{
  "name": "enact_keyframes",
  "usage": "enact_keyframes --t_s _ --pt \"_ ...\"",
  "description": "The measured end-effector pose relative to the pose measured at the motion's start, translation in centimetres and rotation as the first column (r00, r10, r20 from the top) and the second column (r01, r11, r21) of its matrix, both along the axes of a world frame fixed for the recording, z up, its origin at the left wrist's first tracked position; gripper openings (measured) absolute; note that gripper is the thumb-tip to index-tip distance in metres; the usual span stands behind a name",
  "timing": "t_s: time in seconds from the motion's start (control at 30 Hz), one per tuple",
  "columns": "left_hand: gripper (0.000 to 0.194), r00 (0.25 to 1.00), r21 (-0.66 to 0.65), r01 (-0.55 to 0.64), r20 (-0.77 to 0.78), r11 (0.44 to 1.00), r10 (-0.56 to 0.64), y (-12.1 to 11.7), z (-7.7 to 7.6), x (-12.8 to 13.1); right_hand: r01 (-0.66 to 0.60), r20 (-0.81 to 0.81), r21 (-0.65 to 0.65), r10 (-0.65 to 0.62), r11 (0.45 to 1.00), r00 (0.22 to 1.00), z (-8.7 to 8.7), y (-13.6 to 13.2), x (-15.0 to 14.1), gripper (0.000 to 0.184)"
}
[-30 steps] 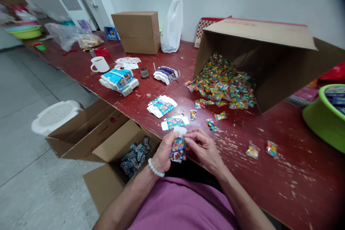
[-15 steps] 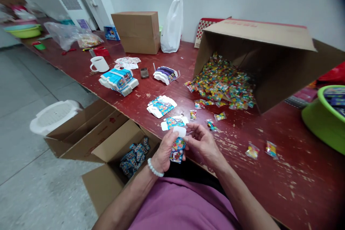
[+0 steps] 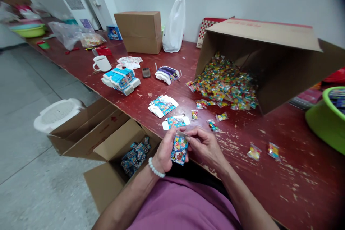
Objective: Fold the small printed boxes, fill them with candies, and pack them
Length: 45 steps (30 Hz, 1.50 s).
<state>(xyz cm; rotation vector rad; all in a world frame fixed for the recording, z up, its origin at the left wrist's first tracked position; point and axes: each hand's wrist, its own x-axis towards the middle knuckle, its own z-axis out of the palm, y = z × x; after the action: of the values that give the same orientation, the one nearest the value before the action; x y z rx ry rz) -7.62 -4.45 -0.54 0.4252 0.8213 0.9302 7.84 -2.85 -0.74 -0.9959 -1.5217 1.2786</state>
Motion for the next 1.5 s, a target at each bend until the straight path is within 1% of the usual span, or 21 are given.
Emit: enact_keyframes --t_s 0.07,0.13,0.27,0.33,0.47,0.57,0.63,0.7,0.77,0.8,0.83,0.87,0.93,1.0,1.1,1.2,1.27,1.33,1.37,1.4,1.5 --pt "0.056 0.999 -0.023 -0.012 -0.038 1.0 0.011 0.0 0.0 0.0 -0.043 0.15 0.155 0.02 0.987 0.988 0.4 -0.1 0.5 0.016" --pt "0.05 0.994 -0.015 -0.044 -0.097 0.999 0.042 -0.1 -0.3 0.1 -0.052 0.211 0.195 0.01 0.979 0.977 0.5 -0.2 0.7 0.019" --pt "0.046 0.991 0.055 -0.07 -0.114 0.996 0.076 -0.2 -0.5 0.7 0.008 0.194 0.083 -0.024 0.996 0.981 0.1 0.0 0.4 0.017" --pt "0.051 0.995 0.049 -0.041 -0.087 0.998 0.045 -0.3 -0.3 0.9 -0.017 0.166 0.015 0.014 1.0 0.986 -0.1 0.2 0.1 0.015" --pt "0.067 0.997 0.038 0.039 -0.074 0.998 -0.036 -0.2 0.0 0.9 -0.07 -0.003 -0.203 0.07 0.977 0.998 0.3 0.7 -0.3 0.022" --pt "0.072 0.992 0.058 0.066 -0.107 0.996 -0.059 -0.2 -0.3 0.7 -0.062 -0.049 -0.267 0.05 0.962 0.998 0.6 0.8 -0.4 0.023" --pt "0.072 0.99 0.051 0.065 -0.131 0.997 -0.058 -0.1 -0.7 0.5 -0.047 -0.016 -0.219 0.045 0.975 0.999 0.6 0.6 -0.3 0.023" --pt "0.069 0.988 0.025 0.058 -0.143 0.998 -0.054 -0.1 -0.9 0.4 -0.038 0.06 -0.086 0.043 0.996 0.997 0.5 0.2 -0.1 0.021" --pt "0.061 0.99 0.01 0.06 -0.125 0.998 -0.059 -0.1 -1.0 0.4 -0.03 0.132 0.08 0.019 0.996 0.991 0.3 -0.3 0.2 0.017" --pt "0.058 0.991 0.009 0.063 -0.115 0.998 -0.062 -0.1 -0.9 0.4 -0.019 0.153 0.131 -0.001 0.991 0.988 0.2 -0.5 0.3 0.016" --pt "0.056 0.991 0.011 0.064 -0.115 0.998 -0.062 -0.2 -0.9 0.5 -0.006 0.159 0.141 -0.017 0.99 0.987 0.2 -0.6 0.3 0.016" --pt "0.055 0.99 0.014 0.061 -0.127 0.998 -0.059 -0.2 -0.9 0.5 0.008 0.151 0.107 -0.025 0.994 0.988 0.1 -0.6 0.4 0.016" --pt "0.056 0.983 0.017 0.057 -0.175 0.998 -0.053 -0.2 -0.8 0.5 0.014 0.106 -0.037 -0.01 0.999 0.994 0.0 -0.5 0.4 0.019" --pt "0.056 0.977 0.022 0.073 -0.204 0.997 -0.066 -0.1 -0.9 0.4 -0.018 0.034 -0.158 0.024 0.987 0.999 -0.1 -0.2 0.3 0.023" --pt "0.053 0.979 0.015 0.109 -0.174 0.994 -0.105 0.0 -0.8 0.1 -0.061 -0.027 -0.199 0.057 0.978 0.998 -0.2 0.0 0.1 0.026" --pt "0.046 0.994 -0.036 0.086 -0.069 0.996 -0.088 0.1 -0.8 -0.1 -0.082 -0.043 -0.201 0.075 0.976 0.996 -0.4 -0.5 -0.2 0.026" --pt "0.043 0.999 -0.084 0.046 -0.01 0.995 -0.047 0.2 -0.9 -0.1 -0.063 -0.004 -0.107 0.063 0.992 0.998 -0.7 -1.1 -0.5 0.024" --pt "0.04 1.0 -0.117 0.0 0.014 0.993 0.002 0.4 -1.0 0.1 -0.004 0.078 0.07 -0.002 0.998 0.997 -1.1 -1.7 -0.8 0.015" --pt "0.037 0.999 -0.119 -0.036 0.017 0.992 0.038 0.5 -1.1 0.2 0.017 0.13 0.161 -0.039 0.987 0.991 -1.4 -1.9 -0.9 0.014" --pt "0.034 0.997 -0.114 -0.078 0.017 0.99 0.081 0.6 -1.2 0.2 0.021 0.193 0.24 -0.069 0.97 0.979 -1.6 -2.2 -1.1 0.02" --pt "0.023 0.981 -0.116 -0.188 0.027 0.975 0.192 0.8 -1.4 0.4 -0.055 0.44 0.386 -0.131 0.921 0.888 -2.0 -2.6 -1.6 0.06"
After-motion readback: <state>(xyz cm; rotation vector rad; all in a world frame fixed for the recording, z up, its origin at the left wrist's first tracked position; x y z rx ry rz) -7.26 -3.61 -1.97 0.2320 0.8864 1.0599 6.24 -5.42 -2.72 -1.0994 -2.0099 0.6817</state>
